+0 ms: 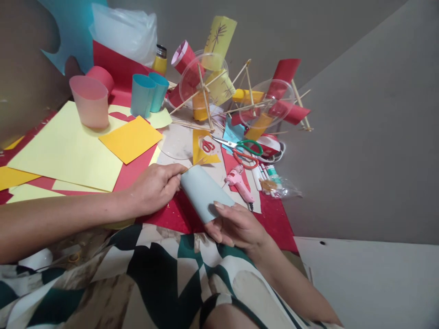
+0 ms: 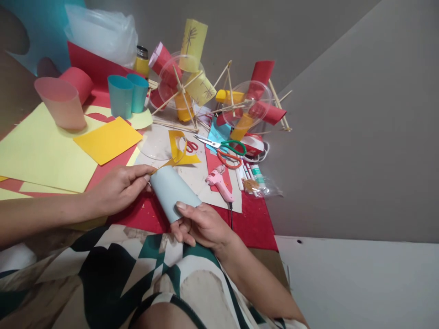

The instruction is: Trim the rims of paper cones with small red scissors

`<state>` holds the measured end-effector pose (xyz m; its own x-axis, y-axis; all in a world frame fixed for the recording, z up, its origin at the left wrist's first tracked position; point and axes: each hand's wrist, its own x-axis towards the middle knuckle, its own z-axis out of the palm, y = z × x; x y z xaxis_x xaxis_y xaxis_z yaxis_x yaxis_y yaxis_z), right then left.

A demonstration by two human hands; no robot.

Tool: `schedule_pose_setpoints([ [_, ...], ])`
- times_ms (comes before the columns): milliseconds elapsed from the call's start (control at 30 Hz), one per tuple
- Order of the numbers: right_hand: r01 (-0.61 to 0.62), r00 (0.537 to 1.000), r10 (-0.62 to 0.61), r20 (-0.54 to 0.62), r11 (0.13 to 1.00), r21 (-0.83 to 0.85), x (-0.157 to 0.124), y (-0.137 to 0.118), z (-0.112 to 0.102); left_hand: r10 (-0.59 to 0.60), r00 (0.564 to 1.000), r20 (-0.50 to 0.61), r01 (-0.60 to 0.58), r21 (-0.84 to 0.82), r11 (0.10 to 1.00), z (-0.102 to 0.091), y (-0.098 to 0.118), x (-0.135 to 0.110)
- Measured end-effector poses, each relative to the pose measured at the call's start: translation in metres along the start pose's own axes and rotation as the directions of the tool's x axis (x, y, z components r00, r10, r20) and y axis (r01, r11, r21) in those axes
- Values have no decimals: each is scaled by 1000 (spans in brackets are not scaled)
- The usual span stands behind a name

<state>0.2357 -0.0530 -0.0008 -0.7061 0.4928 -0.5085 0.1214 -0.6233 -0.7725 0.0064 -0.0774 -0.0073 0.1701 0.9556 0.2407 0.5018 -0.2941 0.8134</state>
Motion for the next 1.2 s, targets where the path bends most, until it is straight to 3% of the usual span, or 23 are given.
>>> schedule_pose_setpoints([
  [167, 33, 999, -33, -7, 999, 3, -1, -4, 2, -37, 999, 10, 37, 13, 999, -16, 0, 11],
  [267, 37, 999, -37, 15, 999, -9, -1, -5, 5, -104, 994, -11, 102, -128, 987, -21, 0, 21],
  [367, 35, 999, -34, 40, 999, -26, 0, -4, 6, -173, 981, 92, 194, -329, 924, -15, 1, 26],
  [467, 31, 998, -29, 56, 999, -33, 2, -2, 8, -218, 960, 178, 274, -422, 864, -4, 3, 25],
  [667, 8, 996, -5, 88, 1000, -30, 4, -2, 10, -301, 931, 207, 365, -535, 762, 2, 1, 17],
  [1067, -15, 995, 17, 97, 1000, -23, 5, -5, 7, -329, 910, 252, 409, -670, 619, 14, 0, 17],
  [1200, 3, 994, -1, 105, 1000, -24, 4, -6, 5, -259, 900, 350, 435, -733, 523, 5, 5, 23],
])
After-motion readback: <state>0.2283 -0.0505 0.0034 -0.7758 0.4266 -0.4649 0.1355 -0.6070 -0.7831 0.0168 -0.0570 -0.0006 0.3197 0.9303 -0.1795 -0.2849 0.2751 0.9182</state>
